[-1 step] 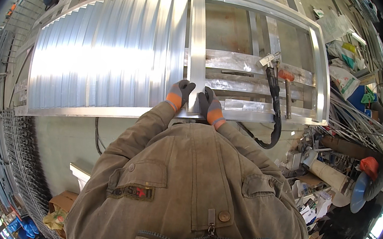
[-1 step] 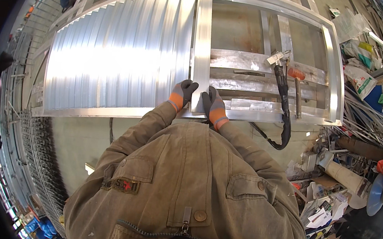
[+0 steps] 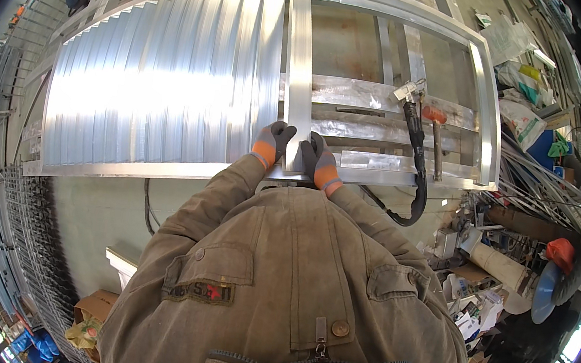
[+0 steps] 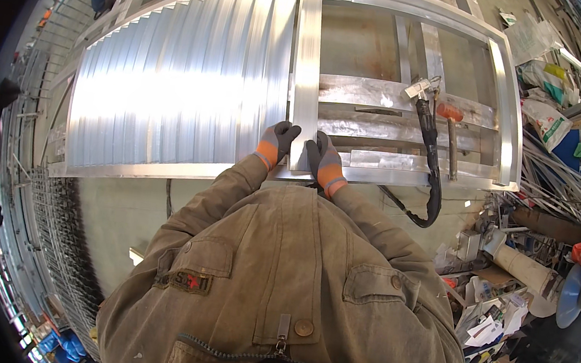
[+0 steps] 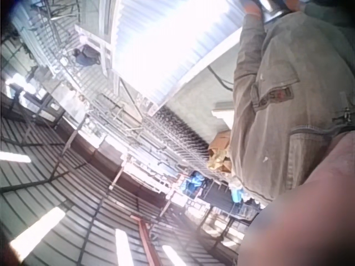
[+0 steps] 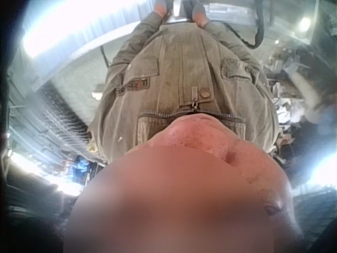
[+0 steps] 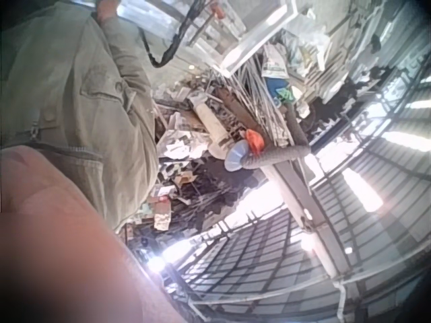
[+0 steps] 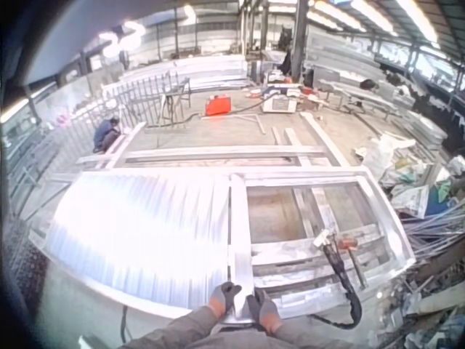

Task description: The person welds a metal frame using a handheld welding torch, repeatedly aligning and tack-welding metal strips to a larger frame. They adjust the strips with both hands and occasionally use a rubber mallet to tap the metal into position.

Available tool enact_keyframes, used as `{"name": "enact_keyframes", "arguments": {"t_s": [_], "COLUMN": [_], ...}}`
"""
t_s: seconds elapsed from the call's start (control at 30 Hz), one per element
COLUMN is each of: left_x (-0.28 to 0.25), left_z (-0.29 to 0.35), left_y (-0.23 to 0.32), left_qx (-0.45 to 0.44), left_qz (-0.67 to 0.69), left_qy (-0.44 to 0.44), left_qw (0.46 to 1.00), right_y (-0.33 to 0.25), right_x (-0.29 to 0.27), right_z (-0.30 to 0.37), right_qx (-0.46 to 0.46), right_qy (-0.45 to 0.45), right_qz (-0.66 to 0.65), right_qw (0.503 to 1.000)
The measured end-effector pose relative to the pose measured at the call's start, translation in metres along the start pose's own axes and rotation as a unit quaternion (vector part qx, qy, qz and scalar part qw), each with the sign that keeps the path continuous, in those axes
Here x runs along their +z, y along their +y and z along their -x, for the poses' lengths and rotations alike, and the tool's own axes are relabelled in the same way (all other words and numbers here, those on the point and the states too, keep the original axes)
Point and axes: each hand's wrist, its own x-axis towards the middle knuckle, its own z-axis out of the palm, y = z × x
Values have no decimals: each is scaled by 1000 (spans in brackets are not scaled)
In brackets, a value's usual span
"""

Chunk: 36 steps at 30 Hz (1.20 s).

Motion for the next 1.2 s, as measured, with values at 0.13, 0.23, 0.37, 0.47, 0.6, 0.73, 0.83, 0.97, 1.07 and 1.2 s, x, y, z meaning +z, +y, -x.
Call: {"name": "enact_keyframes", "arguments": {"t_s": [0.13, 0.23, 0.37, 0.47, 0.6, 0.73, 0.83, 0.97, 1.07, 1.2], "left_x": [2, 1, -1, -2, -2, -3, -2, -2, -2, -3], "left_z": [-1, -4, -11, -14, -14, -11, -9, -9, -8, -8], "left_y": [-3, -3, -8, -13, -16, -11, -6, -2, -1, 0], "left_qx": [-3, -4, -14, -23, -22, -28, -39, -45, -41, -55], "left_qz": [-8, 4, 40, 44, 52, 58, 72, 81, 77, 61], "left_qy": [11, 7, -8, -12, -5, 0, 17, 18, 21, 11], "left_qw": [1000, 1000, 999, 999, 998, 998, 996, 996, 996, 997], "right_y": [14, 15, 7, 4, 9, 15, 15, 15, 18, 23], "right_x": [-1, -2, -4, -4, 2, 5, 4, 4, 6, 7], "right_z": [-7, -12, -12, -13, -16, -18, -18, -21, -22, -24], "right_qx": [18, 10, -6, 4, 5, 8, 14, -3, -11, -8], "right_qy": [-7, -10, -8, -15, -11, -3, -7, -10, 6, 1], "right_qz": [35, 26, 11, -15, -18, 17, 40, 20, 23, 7], "right_qw": [999, 1000, 1000, 1000, 1000, 1000, 999, 1000, 1000, 1000]}}
